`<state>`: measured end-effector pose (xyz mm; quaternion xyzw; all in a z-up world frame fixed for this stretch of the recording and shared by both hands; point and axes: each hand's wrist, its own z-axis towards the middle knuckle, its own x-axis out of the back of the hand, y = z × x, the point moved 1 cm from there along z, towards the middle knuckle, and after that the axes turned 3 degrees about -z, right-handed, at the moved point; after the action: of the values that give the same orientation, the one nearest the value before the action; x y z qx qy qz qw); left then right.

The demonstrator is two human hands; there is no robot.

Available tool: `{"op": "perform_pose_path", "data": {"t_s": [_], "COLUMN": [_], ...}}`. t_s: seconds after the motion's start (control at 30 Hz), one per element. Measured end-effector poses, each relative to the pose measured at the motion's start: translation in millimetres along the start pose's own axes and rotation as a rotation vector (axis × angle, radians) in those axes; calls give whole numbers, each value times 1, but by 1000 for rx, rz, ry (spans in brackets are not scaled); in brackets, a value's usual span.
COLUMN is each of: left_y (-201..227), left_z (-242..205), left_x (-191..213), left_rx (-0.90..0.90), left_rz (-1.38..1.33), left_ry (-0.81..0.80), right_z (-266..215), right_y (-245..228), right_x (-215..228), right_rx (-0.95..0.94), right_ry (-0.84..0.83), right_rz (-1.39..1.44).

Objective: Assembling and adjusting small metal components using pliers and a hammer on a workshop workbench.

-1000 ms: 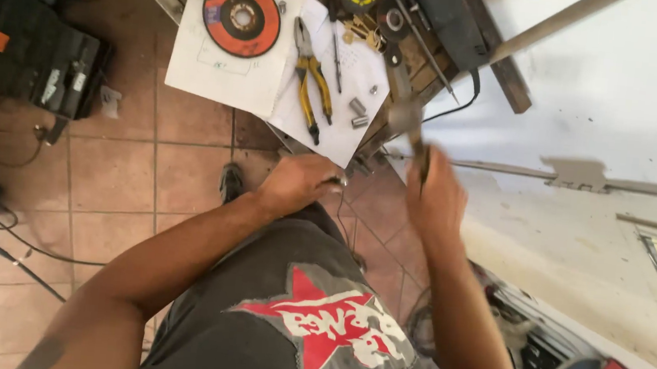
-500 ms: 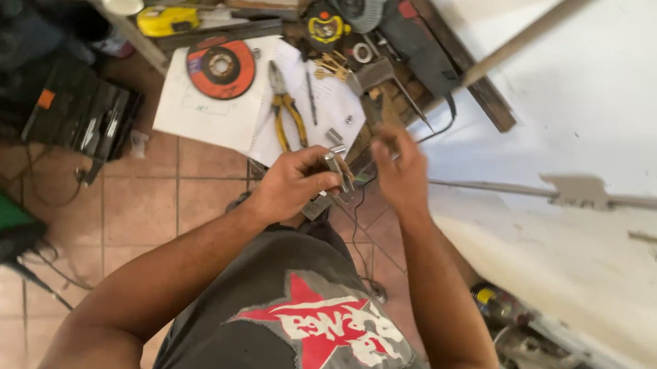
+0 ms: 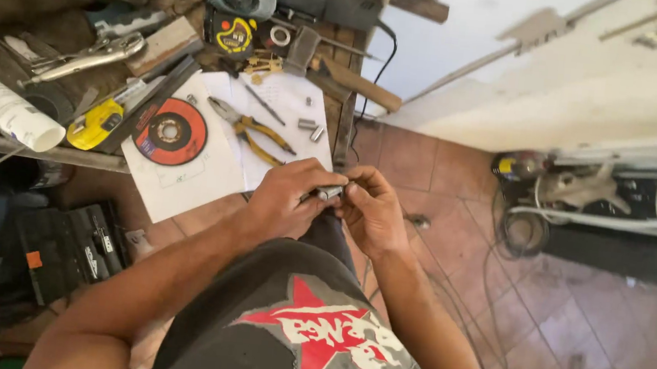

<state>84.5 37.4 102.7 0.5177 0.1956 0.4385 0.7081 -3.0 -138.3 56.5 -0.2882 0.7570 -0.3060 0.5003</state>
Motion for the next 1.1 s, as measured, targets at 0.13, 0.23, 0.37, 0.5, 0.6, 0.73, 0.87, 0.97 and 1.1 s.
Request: {"op": "perform_pose_path", "data": {"t_s": [0.13,0.23,0.37,0.5,0.6,0.73,0.87,0.97,1.1], "left_y": [25,34,2,5,0,25,3,0,8], "left_z": [-5,-8,-34,-35,-35,-21,-24,-25,-23], "left_x": [20,21,13,8,2,-2,-29,-45,-53], "left_rx": [201,329,556,668,721,802,792,779,789], "left_rz": [-205,-408,-502,-575,-727,-862,-781,-717,-570], "left_ry": [-149,-193,-142,-81,-40,80,158,241,295], "right_z": [-21,-30,-36,-38,-31,-14,0,5,17], "right_y": [4,-3,5,-17,-30,-46,-61,-67,-57], "right_x": [-16,-22,-13,-33,-35,-26,-18,-14,5], "right_rx": [164,271,314,319,331,316,259,211,134], "right_ry": [165,209,214,190,124,40,-89,-214,-289], "right_rz": [-118,-230,-293,-434,-595,-689,-779,-755,-650]}}
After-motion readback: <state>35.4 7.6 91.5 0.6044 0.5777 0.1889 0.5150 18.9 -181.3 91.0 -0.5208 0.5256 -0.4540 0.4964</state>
